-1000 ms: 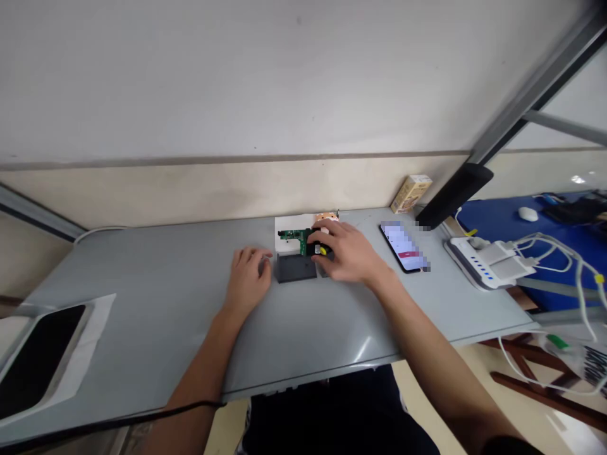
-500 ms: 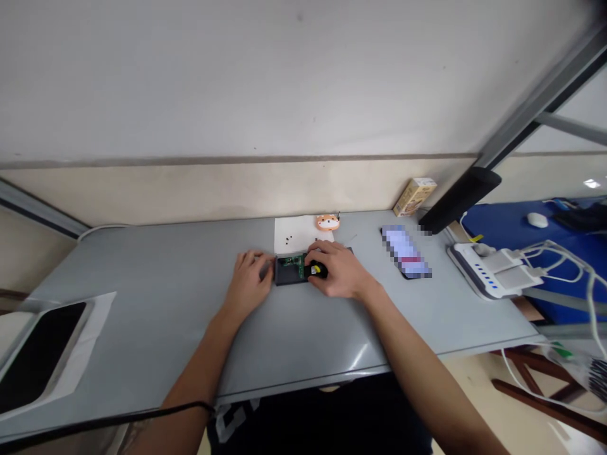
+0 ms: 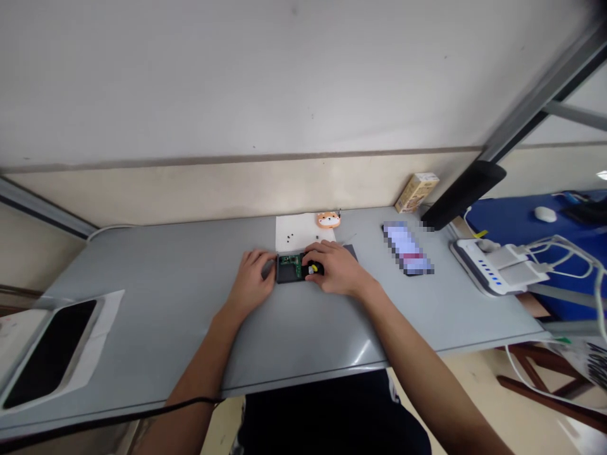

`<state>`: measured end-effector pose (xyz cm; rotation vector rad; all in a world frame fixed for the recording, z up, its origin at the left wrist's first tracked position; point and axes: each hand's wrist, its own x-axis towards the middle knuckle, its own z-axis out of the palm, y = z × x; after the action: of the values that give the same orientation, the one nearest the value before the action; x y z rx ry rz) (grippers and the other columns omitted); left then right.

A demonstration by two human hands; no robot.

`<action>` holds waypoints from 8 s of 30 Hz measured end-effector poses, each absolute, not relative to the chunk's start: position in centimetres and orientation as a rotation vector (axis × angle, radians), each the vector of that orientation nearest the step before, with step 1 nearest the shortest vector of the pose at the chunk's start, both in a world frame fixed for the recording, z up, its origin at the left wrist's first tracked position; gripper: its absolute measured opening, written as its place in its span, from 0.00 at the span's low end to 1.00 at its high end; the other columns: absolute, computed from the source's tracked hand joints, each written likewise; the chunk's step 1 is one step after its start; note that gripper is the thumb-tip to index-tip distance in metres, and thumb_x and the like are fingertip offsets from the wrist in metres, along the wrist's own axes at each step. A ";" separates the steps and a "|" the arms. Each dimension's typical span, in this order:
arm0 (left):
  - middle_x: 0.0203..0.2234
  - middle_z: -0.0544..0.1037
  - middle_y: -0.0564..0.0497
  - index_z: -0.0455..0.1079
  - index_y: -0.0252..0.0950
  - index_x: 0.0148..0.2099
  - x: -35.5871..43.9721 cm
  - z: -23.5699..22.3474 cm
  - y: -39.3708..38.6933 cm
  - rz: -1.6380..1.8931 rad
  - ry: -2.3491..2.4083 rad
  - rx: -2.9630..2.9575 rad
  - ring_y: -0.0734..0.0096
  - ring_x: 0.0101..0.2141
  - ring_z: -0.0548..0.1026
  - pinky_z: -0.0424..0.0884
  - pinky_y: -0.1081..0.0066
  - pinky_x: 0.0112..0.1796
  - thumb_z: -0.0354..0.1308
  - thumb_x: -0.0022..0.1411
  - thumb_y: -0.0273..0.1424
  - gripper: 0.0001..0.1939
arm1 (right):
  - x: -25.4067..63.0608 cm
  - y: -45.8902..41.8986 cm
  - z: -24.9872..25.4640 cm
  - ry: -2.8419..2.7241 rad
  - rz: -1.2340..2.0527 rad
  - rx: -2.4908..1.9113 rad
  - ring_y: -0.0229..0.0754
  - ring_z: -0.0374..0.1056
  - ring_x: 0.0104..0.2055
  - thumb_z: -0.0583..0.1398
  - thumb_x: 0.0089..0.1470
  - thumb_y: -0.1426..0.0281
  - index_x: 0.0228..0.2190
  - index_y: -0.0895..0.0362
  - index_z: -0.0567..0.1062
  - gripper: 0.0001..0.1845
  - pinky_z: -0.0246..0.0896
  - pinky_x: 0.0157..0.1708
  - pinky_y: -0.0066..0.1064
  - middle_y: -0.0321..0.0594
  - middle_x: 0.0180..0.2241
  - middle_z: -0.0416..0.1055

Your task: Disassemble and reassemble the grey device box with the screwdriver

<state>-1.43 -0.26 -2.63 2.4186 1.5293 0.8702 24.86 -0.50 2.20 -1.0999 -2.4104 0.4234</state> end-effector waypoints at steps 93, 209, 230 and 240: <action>0.44 0.80 0.51 0.76 0.41 0.45 2.4 -0.3 0.1 0.975 1.386 2.389 0.63 0.47 0.76 0.62 0.58 0.53 0.57 0.72 0.33 0.07 | 25.1 0.6 2.8 -0.841 1.186 -1.248 0.32 0.56 0.15 0.57 0.58 0.40 0.30 0.56 0.76 0.31 0.46 0.13 0.24 0.33 0.17 0.65; 0.57 0.77 0.49 0.76 0.43 0.52 2.1 -1.1 0.5 0.647 1.063 2.544 0.59 0.57 0.71 0.65 0.54 0.60 0.62 0.69 0.40 0.12 | 23.0 2.5 3.7 -0.976 1.334 -0.729 0.31 0.52 0.17 0.69 0.50 0.45 0.28 0.51 0.58 0.31 0.53 0.20 0.28 0.25 0.20 0.58; 0.57 0.77 0.50 0.76 0.44 0.52 2.1 -1.2 0.5 0.683 1.074 2.579 0.59 0.57 0.72 0.64 0.55 0.59 0.62 0.69 0.40 0.12 | 22.5 2.5 4.1 -0.965 1.373 -0.657 0.36 0.68 0.31 0.61 0.58 0.44 0.39 0.50 0.74 0.23 0.65 0.32 0.31 0.34 0.31 0.68; 0.56 0.77 0.50 0.76 0.44 0.52 2.1 -1.0 0.6 0.641 1.077 2.548 0.58 0.56 0.72 0.65 0.54 0.59 0.63 0.68 0.39 0.12 | 22.5 2.5 3.7 -1.008 1.210 -0.768 0.33 0.53 0.18 0.62 0.58 0.45 0.31 0.50 0.63 0.24 0.55 0.22 0.29 0.25 0.19 0.56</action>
<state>2.07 0.56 -1.01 2.5479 1.0773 0.6411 22.51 2.53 3.66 -0.7684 -1.0077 1.2099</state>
